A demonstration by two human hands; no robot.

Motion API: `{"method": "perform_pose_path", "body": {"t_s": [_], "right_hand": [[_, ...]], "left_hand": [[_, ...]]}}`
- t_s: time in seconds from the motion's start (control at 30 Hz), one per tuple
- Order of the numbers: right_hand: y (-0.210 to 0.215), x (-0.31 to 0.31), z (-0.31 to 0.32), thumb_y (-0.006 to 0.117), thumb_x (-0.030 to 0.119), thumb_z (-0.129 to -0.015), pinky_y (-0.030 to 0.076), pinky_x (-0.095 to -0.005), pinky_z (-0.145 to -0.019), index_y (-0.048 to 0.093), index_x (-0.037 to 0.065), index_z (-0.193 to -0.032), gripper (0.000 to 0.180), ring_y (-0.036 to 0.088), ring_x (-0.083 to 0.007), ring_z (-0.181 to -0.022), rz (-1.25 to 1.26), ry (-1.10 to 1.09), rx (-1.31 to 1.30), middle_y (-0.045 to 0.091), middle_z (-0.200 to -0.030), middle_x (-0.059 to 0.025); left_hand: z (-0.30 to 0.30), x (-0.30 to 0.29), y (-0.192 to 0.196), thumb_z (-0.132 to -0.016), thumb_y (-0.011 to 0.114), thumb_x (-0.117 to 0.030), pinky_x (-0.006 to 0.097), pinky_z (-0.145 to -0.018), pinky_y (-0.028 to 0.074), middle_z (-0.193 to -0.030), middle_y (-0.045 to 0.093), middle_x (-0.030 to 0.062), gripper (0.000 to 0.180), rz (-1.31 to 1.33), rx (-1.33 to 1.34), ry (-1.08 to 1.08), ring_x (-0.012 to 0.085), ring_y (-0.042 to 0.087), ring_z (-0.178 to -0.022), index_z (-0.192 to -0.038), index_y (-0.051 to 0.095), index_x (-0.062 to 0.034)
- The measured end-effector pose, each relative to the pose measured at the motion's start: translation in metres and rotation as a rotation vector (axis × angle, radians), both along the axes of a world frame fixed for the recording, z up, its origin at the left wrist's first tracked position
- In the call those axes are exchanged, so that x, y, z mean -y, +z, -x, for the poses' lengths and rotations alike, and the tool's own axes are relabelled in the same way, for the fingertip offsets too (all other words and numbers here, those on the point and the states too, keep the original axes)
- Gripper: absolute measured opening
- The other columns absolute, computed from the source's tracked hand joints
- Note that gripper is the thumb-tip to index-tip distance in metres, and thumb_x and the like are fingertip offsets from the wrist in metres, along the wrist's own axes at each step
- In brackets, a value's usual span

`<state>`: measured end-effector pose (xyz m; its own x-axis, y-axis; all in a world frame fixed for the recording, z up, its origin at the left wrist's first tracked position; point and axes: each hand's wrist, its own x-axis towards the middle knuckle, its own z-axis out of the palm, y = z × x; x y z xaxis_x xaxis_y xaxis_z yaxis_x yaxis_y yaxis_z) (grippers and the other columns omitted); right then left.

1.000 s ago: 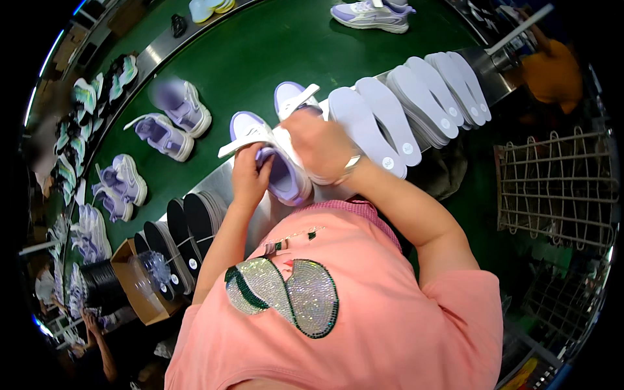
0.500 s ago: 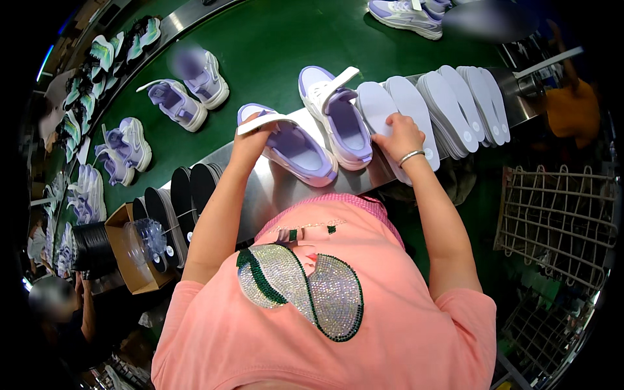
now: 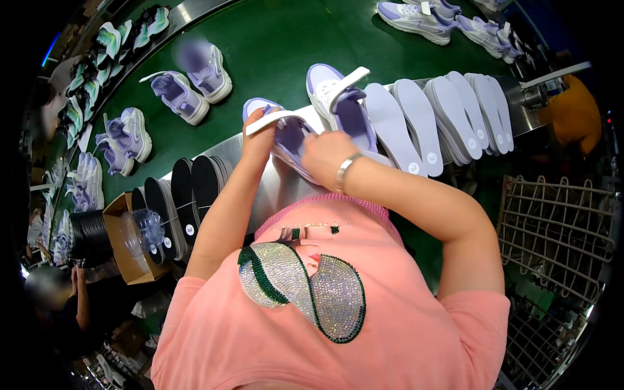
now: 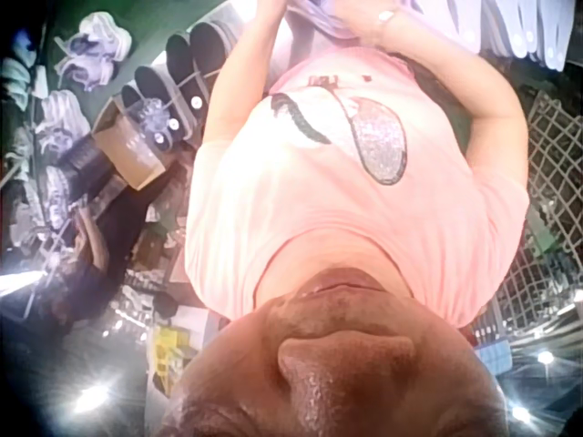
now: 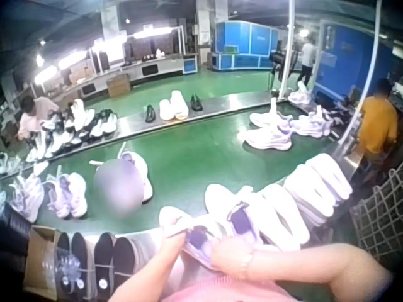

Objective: The person picks up and handles purple and white sneakers from an assembly line, placing white insoles into several shoes and checking the interiors by hand.

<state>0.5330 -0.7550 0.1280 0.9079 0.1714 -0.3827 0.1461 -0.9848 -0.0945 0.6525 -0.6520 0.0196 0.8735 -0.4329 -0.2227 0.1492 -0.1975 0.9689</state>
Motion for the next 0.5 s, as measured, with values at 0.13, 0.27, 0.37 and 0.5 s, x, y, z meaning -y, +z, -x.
{"method": "perform_pose_path", "body": {"t_s": [0.13,0.27,0.37,0.5], "right_hand": [[-0.051,-0.014,-0.031,0.054,0.011,-0.07,0.048,-0.032,-0.065,0.061,0.001,-0.084,0.019,0.056,-0.0253,-0.08,-0.028,-0.162,0.004,0.052,-0.094,-0.0175],[-0.046,-0.007,-0.008,0.053,0.017,-0.073,0.046,-0.0347,-0.067,0.058,0.002,-0.084,0.019,0.053,-0.0258,-0.085,-0.146,-0.165,0.207,0.051,-0.096,-0.0155],[-0.01,0.007,0.011,0.052,0.019,-0.073,0.045,-0.0357,-0.065,0.057,0.005,-0.085,0.019,0.055,-0.0254,-0.08,0.003,-0.19,0.059,0.054,-0.088,-0.0122],[0.002,0.022,0.01,0.054,0.016,-0.071,0.045,-0.0336,-0.061,0.058,0.005,-0.081,0.016,0.056,-0.0248,-0.075,-0.04,-0.199,-0.025,0.057,-0.079,-0.0112]], "left_hand": [[0.003,0.005,0.008,-0.078,0.057,-0.017,0.023,-0.055,0.039,-0.066,0.056,0.003,0.016,-0.11,0.114,0.029,0.0085,0.048,-0.061,-0.085,0.057,-0.0027],[0.002,0.003,0.002,-0.078,0.056,-0.02,0.025,-0.056,0.041,-0.067,0.058,0.0082,0.02,-0.183,0.198,0.065,0.0136,0.052,-0.06,-0.087,0.056,-0.0026],[0.002,0.007,-0.001,-0.078,0.056,-0.022,0.027,-0.058,0.042,-0.068,0.059,0.0109,0.022,-0.197,0.242,0.069,0.0178,0.054,-0.061,-0.087,0.056,-0.0027],[0.002,0.008,-0.004,-0.077,0.056,-0.023,0.028,-0.059,0.043,-0.069,0.059,0.0111,0.023,-0.19,0.222,0.078,0.0192,0.055,-0.062,-0.088,0.056,-0.0029]]}}
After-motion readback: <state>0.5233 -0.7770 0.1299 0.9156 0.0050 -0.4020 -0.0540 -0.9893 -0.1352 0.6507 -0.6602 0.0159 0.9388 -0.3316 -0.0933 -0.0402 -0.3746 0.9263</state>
